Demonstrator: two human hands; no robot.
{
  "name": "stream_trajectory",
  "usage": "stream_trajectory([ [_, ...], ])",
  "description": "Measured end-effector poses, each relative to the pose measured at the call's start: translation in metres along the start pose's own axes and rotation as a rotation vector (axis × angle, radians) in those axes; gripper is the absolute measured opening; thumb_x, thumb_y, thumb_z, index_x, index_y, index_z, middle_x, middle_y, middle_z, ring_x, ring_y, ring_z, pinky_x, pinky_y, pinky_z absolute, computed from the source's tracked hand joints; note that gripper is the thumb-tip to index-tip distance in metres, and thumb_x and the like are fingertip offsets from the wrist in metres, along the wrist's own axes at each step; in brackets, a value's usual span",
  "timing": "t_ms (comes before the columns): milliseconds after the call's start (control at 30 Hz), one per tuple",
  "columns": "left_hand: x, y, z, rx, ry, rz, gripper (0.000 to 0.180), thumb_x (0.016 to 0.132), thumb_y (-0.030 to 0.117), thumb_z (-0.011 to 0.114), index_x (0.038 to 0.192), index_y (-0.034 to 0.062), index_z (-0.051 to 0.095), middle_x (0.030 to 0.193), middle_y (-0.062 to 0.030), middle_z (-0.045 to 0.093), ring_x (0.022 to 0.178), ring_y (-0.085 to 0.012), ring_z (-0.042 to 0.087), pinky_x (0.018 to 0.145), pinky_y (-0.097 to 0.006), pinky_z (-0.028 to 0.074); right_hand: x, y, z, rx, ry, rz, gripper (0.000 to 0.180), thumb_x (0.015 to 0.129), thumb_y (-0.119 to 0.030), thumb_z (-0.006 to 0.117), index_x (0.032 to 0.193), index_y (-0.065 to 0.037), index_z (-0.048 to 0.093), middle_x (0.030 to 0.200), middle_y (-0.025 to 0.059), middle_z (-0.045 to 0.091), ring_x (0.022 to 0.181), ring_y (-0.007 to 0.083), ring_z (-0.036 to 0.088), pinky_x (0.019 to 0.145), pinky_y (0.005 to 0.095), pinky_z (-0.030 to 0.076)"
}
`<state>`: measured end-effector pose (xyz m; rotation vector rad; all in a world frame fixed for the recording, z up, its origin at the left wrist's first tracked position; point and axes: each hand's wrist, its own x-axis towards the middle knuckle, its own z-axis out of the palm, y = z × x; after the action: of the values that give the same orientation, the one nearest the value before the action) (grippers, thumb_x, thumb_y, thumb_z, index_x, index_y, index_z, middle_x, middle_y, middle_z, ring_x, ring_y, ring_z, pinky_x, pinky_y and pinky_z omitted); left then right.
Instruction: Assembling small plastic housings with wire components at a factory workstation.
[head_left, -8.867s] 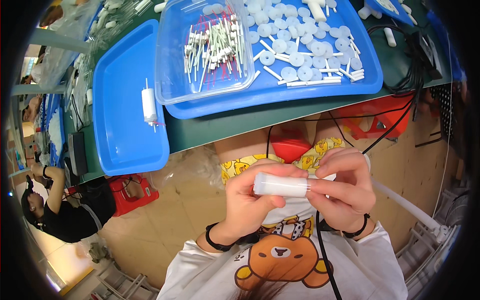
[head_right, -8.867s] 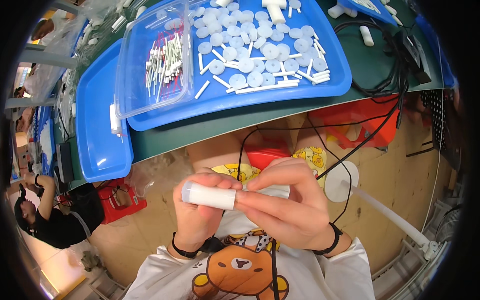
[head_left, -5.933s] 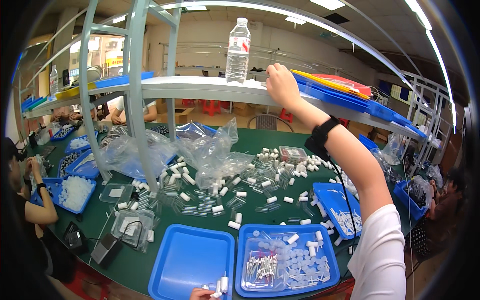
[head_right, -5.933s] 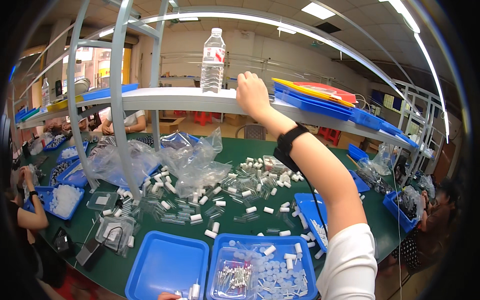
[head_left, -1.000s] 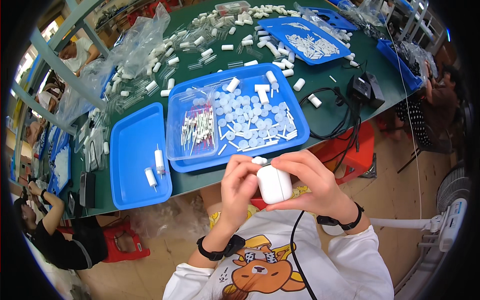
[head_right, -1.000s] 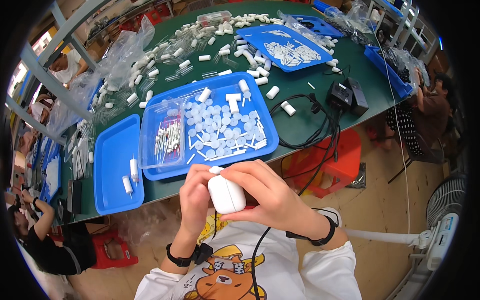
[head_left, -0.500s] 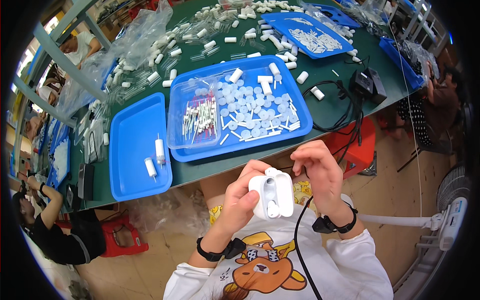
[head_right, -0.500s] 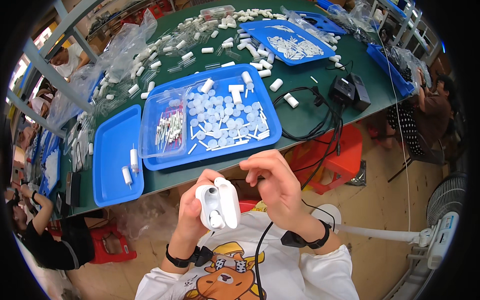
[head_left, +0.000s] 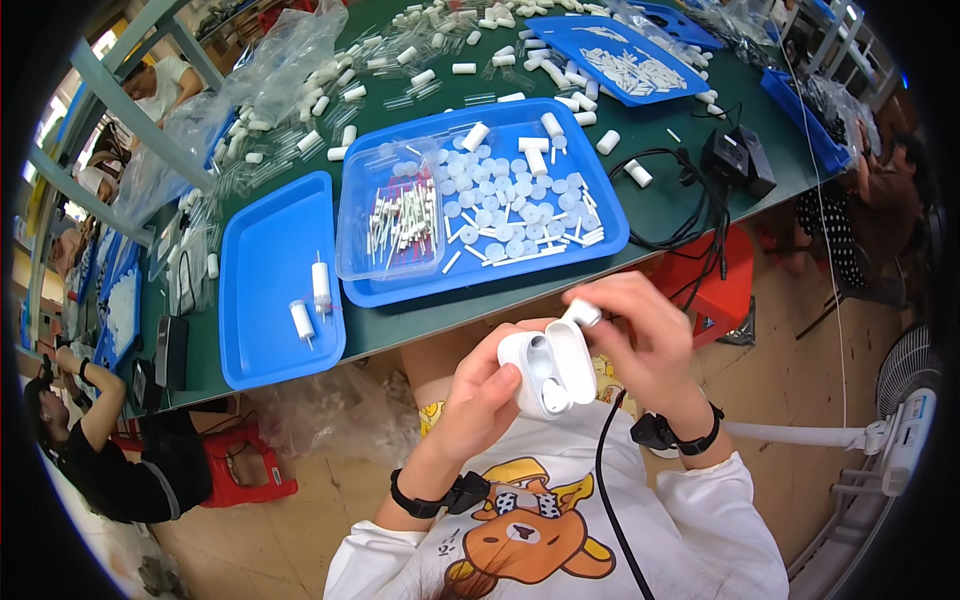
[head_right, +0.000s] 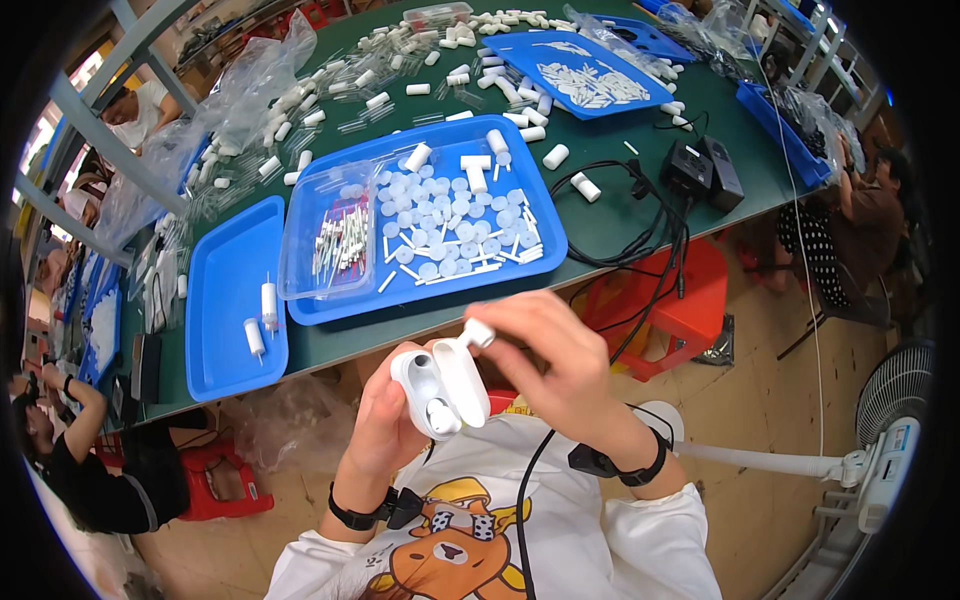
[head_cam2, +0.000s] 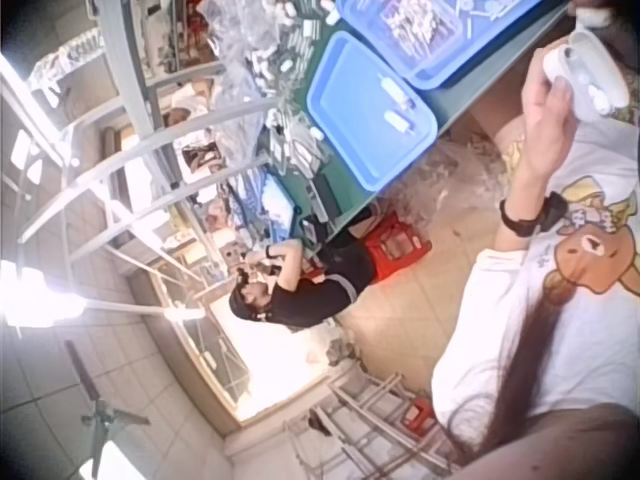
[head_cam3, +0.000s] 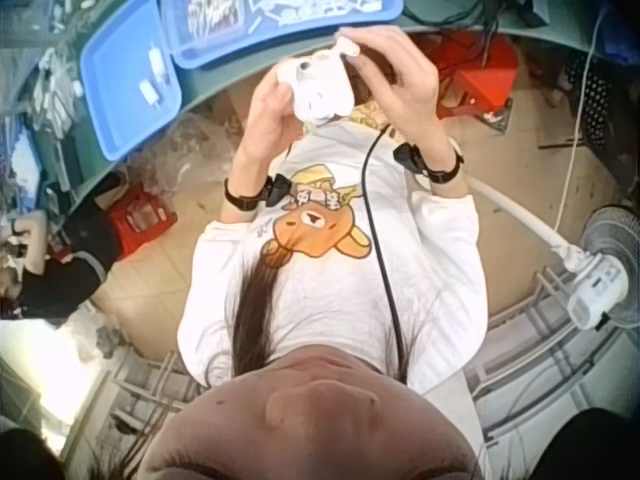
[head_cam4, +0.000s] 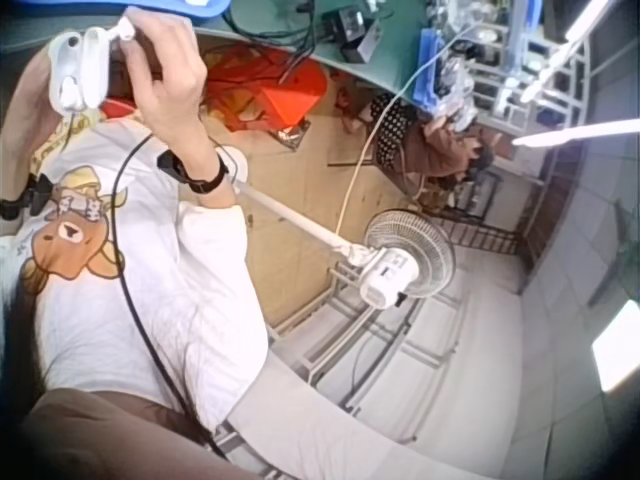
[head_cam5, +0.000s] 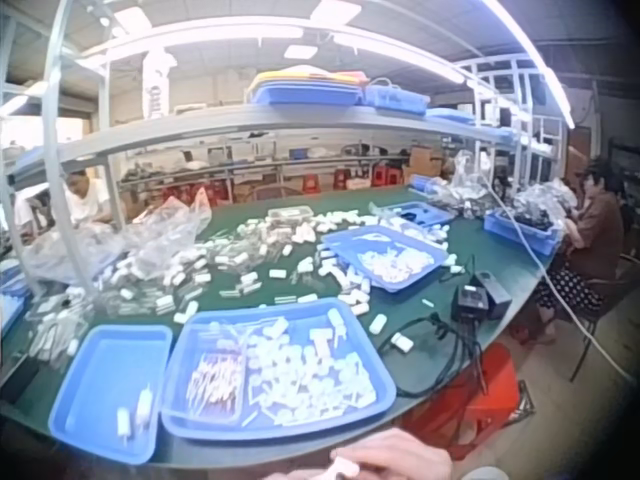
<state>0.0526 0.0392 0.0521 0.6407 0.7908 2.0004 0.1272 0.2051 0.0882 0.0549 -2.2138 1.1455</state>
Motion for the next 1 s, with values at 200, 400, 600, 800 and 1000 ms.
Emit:
stream_trajectory([
  [200,-0.001,0.002,0.003,0.019,0.105,-0.012,0.036,0.092,0.024,0.047,0.118,-0.0007,0.044,0.112,-0.0059,0.051,0.105,-0.0119,0.049,0.089,-0.028,0.040,0.008,-0.010,-0.017,-0.174,0.076,-0.289,0.030,0.070,0.006,0.065,0.100,0.003,0.059,0.096,0.0144,0.062,0.084,0.0271,0.059,0.071,0.0321,0.049],
  [400,-0.002,0.003,-0.001,0.128,0.097,0.003,0.031,0.091,0.017,0.047,0.116,-0.0003,0.046,0.109,-0.0051,0.051,0.100,-0.0104,0.049,0.087,-0.026,0.040,0.015,-0.014,-0.012,-0.263,-0.142,-0.527,0.036,0.065,-0.006,0.062,0.099,0.007,0.060,0.095,0.0150,0.061,0.083,0.0273,0.059,0.069,0.0334,0.049],
  [600,-0.002,0.005,-0.003,0.285,0.115,0.083,0.028,0.089,0.011,0.049,0.114,-0.0006,0.047,0.109,-0.0049,0.050,0.099,-0.0101,0.049,0.085,-0.026,0.041,0.016,-0.024,-0.013,-0.408,-0.122,-0.592,0.038,0.061,-0.006,0.063,0.096,0.010,0.060,0.094,0.0179,0.060,0.081,0.0266,0.059,0.068,0.0350,0.049],
  [800,-0.002,0.005,-0.003,0.353,0.146,0.085,0.025,0.089,0.011,0.050,0.111,-0.0005,0.048,0.106,-0.0043,0.049,0.097,-0.0099,0.049,0.082,-0.025,0.042,0.017,-0.024,-0.008,-0.472,-0.160,-0.595,0.040,0.060,-0.007,0.064,0.096,0.010,0.060,0.094,0.0172,0.060,0.083,0.0259,0.059,0.068,0.0349,0.049],
  [1000,-0.003,0.003,-0.004,0.380,0.170,0.091,0.023,0.090,0.013,0.049,0.109,-0.0002,0.049,0.104,-0.0033,0.048,0.094,-0.0095,0.049,0.082,-0.024,0.041,0.015,-0.010,-0.001,-0.222,-0.222,-0.436,0.036,0.063,-0.006,0.065,0.098,0.001,0.063,0.097,0.0110,0.060,0.088,0.0248,0.056,0.072,0.0336,0.047],
])
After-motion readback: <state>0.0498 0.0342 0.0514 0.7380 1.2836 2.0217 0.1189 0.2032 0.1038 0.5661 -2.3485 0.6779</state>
